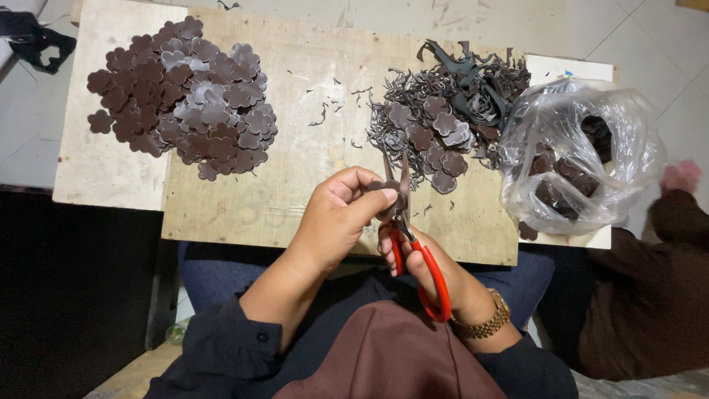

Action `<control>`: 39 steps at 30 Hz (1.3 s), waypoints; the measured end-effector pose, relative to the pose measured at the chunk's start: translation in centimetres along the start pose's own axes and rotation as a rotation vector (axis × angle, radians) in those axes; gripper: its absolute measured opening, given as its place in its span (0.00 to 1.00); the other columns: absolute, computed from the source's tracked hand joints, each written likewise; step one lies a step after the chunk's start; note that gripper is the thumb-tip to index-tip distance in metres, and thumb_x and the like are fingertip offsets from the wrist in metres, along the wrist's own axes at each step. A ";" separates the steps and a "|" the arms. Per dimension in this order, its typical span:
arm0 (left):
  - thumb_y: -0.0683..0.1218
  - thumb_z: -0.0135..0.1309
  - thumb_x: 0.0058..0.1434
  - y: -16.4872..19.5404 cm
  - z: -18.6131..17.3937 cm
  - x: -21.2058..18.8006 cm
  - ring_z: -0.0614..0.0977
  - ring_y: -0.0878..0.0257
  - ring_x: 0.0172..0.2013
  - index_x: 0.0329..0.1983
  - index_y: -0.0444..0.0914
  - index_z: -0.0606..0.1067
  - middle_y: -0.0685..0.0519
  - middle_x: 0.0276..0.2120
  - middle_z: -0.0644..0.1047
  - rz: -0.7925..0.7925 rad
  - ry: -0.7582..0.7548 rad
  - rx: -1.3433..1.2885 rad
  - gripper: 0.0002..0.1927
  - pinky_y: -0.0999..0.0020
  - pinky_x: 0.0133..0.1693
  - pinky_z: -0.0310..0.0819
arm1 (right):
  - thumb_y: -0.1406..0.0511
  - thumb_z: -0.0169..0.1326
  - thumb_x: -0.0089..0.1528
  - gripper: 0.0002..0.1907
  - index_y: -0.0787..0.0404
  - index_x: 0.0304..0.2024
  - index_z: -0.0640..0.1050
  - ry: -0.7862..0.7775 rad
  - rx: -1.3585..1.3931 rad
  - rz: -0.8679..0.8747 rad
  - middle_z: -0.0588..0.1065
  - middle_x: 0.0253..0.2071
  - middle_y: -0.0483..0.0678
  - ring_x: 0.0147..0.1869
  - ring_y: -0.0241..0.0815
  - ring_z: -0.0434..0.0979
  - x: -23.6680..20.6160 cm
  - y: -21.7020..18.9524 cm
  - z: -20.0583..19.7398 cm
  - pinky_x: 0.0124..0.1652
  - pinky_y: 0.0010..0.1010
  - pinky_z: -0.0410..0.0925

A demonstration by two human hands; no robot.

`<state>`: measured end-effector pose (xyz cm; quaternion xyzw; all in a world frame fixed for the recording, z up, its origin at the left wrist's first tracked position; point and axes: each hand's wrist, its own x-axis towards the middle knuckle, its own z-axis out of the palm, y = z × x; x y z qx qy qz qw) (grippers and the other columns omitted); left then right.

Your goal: The person sits on the floor and uses red-handled scissors to trim the edges of small brown flower-shaped leather pieces. They pick up each piece, trim it, and place it on a wooden board, repeating the process throughout the clip.

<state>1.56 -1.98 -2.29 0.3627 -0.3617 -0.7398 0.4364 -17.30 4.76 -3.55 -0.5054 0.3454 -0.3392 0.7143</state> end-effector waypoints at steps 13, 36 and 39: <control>0.41 0.58 0.65 -0.6 0.2 0.2 0.79 0.67 0.33 0.40 0.33 0.75 0.52 0.32 0.80 -0.031 0.019 -0.090 0.06 0.72 0.39 0.76 | 0.38 0.41 0.68 0.34 0.62 0.48 0.69 0.150 -0.018 -0.038 0.65 0.37 0.42 0.37 0.31 0.62 0.2 0.9 1.2 0.38 0.22 0.63; 0.41 0.58 0.64 -0.6 -0.5 0.5 0.79 0.69 0.35 0.41 0.33 0.77 0.54 0.34 0.80 0.012 0.015 -0.018 0.06 0.73 0.42 0.75 | 0.41 0.44 0.68 0.28 0.59 0.38 0.67 0.149 0.031 0.024 0.62 0.31 0.40 0.30 0.30 0.58 0.3 0.6 0.9 0.30 0.22 0.58; 0.41 0.58 0.64 -0.4 -0.6 0.5 0.78 0.69 0.34 0.40 0.33 0.77 0.54 0.32 0.80 -0.003 0.039 -0.028 0.05 0.74 0.40 0.74 | 0.41 0.42 0.69 0.28 0.59 0.38 0.66 0.139 -0.006 0.000 0.62 0.31 0.39 0.31 0.30 0.58 0.3 0.4 0.8 0.31 0.21 0.58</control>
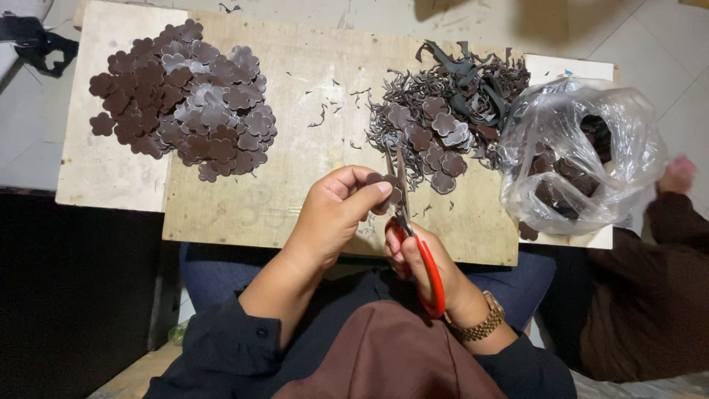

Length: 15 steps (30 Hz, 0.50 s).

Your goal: The person sits on the floor and uses red-handled scissors to trim the edges of small brown flower-shaped leather pieces. They pick up each piece, trim it, and place it on a wooden board, repeating the process throughout the clip.

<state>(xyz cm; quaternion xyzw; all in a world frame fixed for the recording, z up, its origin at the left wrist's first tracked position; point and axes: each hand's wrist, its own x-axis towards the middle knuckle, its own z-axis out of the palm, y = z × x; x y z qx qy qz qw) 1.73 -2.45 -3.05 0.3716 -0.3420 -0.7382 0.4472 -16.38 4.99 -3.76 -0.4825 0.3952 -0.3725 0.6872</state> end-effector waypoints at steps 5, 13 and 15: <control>0.40 0.58 0.65 -0.1 -0.1 0.1 0.77 0.70 0.32 0.38 0.33 0.78 0.55 0.31 0.79 0.031 0.019 0.037 0.04 0.75 0.38 0.72 | 0.40 0.42 0.69 0.29 0.59 0.37 0.67 0.000 -0.030 0.015 0.63 0.30 0.40 0.30 0.30 0.58 0.1 -0.4 -0.1 0.30 0.22 0.58; 0.40 0.57 0.65 0.0 -0.5 0.3 0.78 0.71 0.33 0.38 0.34 0.77 0.55 0.33 0.81 0.061 0.017 0.099 0.04 0.75 0.39 0.74 | 0.42 0.42 0.69 0.28 0.60 0.38 0.68 0.000 -0.074 0.053 0.63 0.28 0.39 0.28 0.29 0.58 0.0 -0.2 -0.4 0.27 0.21 0.56; 0.40 0.56 0.65 0.3 -0.4 0.2 0.80 0.71 0.34 0.38 0.34 0.77 0.54 0.33 0.81 0.066 0.007 0.090 0.04 0.74 0.39 0.75 | 0.43 0.41 0.69 0.27 0.60 0.37 0.69 0.007 -0.092 0.080 0.63 0.27 0.39 0.27 0.29 0.57 -0.1 0.1 -0.6 0.26 0.21 0.56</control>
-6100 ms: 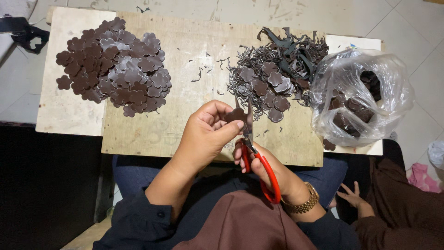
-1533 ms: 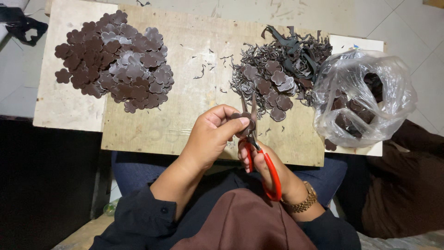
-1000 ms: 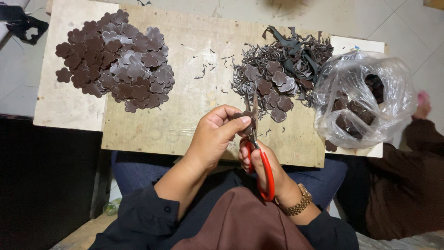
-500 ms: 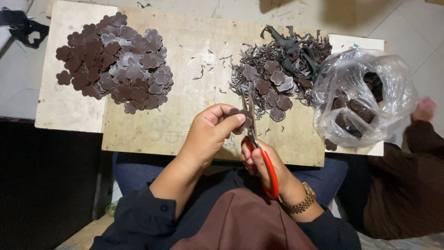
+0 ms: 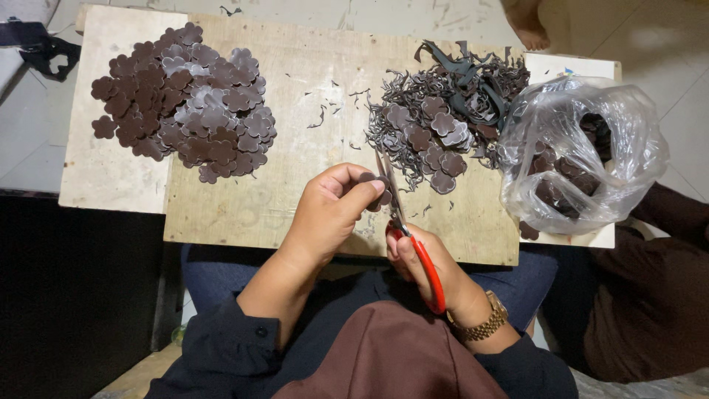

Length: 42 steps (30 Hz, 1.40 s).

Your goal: The person sits on the floor and uses red-handled scissors to trim the edges of small brown flower-shaped leather pieces. They pick up each piece, trim it, and place it on a wooden board, repeating the process throughout the clip.

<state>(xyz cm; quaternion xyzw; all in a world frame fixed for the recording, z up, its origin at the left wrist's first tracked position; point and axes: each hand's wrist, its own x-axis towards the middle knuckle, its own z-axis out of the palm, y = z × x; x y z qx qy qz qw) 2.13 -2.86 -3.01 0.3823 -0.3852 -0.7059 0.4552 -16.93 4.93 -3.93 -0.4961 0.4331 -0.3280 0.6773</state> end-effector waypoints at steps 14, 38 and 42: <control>0.41 0.58 0.64 -0.5 -0.5 0.2 0.77 0.72 0.34 0.45 0.33 0.78 0.56 0.35 0.79 0.014 -0.003 0.048 0.08 0.76 0.38 0.73 | 0.49 0.41 0.72 0.21 0.59 0.39 0.69 0.131 0.049 -0.024 0.65 0.32 0.41 0.29 0.31 0.63 1.0 2.5 -0.5 0.30 0.23 0.62; 0.41 0.56 0.65 0.9 -0.1 -0.2 0.79 0.70 0.31 0.40 0.33 0.75 0.53 0.31 0.80 -0.101 -0.079 0.053 0.05 0.75 0.35 0.73 | 0.38 0.44 0.66 0.38 0.64 0.60 0.67 -0.088 0.003 -0.115 0.69 0.46 0.46 0.46 0.34 0.70 0.2 1.8 -0.4 0.44 0.26 0.70; 0.40 0.56 0.65 1.1 0.1 -0.4 0.78 0.70 0.30 0.39 0.33 0.75 0.53 0.30 0.80 -0.109 -0.084 0.060 0.04 0.75 0.34 0.73 | 0.37 0.45 0.64 0.44 0.62 0.67 0.62 -0.081 0.041 -0.101 0.68 0.47 0.46 0.46 0.34 0.69 0.1 1.3 -0.1 0.45 0.27 0.69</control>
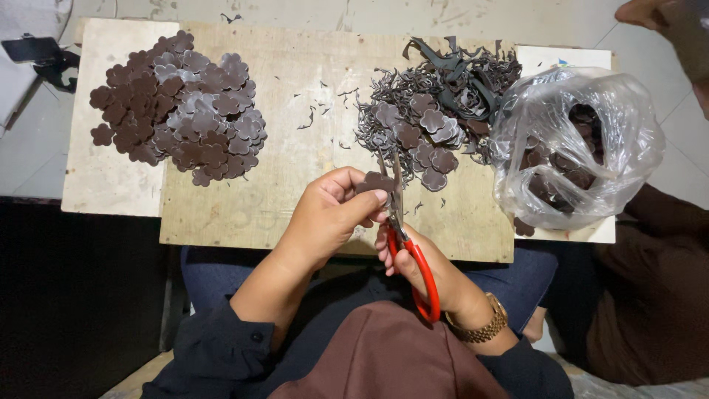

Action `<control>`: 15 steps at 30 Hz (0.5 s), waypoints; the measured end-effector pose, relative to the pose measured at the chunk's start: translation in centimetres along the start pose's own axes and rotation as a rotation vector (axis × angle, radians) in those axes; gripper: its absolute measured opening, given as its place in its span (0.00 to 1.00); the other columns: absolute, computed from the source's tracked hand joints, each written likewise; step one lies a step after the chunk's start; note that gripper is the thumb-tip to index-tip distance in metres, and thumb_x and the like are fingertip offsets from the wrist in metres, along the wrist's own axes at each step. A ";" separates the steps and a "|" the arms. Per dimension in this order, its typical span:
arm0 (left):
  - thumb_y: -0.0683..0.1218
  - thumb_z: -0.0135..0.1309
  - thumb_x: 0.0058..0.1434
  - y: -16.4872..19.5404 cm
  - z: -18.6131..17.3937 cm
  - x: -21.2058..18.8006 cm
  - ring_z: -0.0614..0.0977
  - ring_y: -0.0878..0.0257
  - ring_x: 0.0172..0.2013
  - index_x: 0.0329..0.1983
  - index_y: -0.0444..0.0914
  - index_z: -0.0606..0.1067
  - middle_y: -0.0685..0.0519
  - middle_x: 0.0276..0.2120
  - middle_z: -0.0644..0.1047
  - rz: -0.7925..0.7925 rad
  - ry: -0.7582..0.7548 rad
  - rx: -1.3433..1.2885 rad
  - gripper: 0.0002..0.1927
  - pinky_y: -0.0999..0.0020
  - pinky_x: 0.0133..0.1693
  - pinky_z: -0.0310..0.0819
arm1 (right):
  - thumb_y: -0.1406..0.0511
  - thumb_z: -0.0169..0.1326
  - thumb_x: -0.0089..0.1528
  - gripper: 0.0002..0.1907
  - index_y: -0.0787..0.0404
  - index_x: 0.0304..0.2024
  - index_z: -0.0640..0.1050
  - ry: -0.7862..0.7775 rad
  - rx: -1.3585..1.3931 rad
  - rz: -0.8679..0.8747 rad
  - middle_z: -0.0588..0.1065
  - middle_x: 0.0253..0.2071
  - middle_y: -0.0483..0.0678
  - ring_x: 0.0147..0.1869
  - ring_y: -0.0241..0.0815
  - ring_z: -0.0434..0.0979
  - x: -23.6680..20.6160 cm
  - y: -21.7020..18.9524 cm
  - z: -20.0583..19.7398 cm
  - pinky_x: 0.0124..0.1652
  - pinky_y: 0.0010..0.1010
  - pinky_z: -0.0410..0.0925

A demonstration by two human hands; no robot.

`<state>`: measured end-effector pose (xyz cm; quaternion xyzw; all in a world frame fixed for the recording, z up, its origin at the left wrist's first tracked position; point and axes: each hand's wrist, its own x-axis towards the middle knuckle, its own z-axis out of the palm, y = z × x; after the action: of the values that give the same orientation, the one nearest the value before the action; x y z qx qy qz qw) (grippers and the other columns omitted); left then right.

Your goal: The person sits on the floor and uses red-handled scissors to trim the edges of small brown flower-shaped leather pieces. They pick up each piece, trim it, and place it on a wooden board, repeating the process throughout the clip.

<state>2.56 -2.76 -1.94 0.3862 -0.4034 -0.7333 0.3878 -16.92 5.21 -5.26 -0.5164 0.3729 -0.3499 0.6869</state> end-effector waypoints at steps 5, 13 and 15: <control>0.40 0.56 0.65 0.2 -0.1 -0.1 0.78 0.71 0.30 0.40 0.33 0.75 0.53 0.30 0.80 0.014 0.003 0.008 0.04 0.75 0.34 0.72 | 0.37 0.44 0.66 0.45 0.66 0.67 0.63 -0.029 -0.059 -0.007 0.68 0.49 0.46 0.48 0.35 0.69 -0.1 -0.1 -0.2 0.46 0.27 0.70; 0.41 0.54 0.66 -0.1 0.5 -0.1 0.78 0.68 0.28 0.39 0.33 0.74 0.52 0.31 0.79 -0.003 -0.005 -0.077 0.04 0.72 0.32 0.76 | 0.37 0.43 0.66 0.46 0.65 0.70 0.60 -0.005 0.044 -0.020 0.68 0.50 0.46 0.49 0.35 0.69 -0.3 -0.2 0.1 0.47 0.28 0.69; 0.41 0.53 0.67 -0.1 0.6 -0.1 0.77 0.65 0.22 0.37 0.33 0.72 0.50 0.29 0.79 -0.029 -0.004 -0.145 0.05 0.70 0.27 0.75 | 0.37 0.43 0.65 0.45 0.66 0.68 0.61 0.005 0.076 -0.019 0.68 0.51 0.47 0.49 0.36 0.69 -0.3 -0.2 0.3 0.48 0.28 0.69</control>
<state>2.03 -2.42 -1.74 0.3615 -0.3440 -0.7670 0.4034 -16.82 5.54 -4.99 -0.4926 0.3561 -0.3715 0.7018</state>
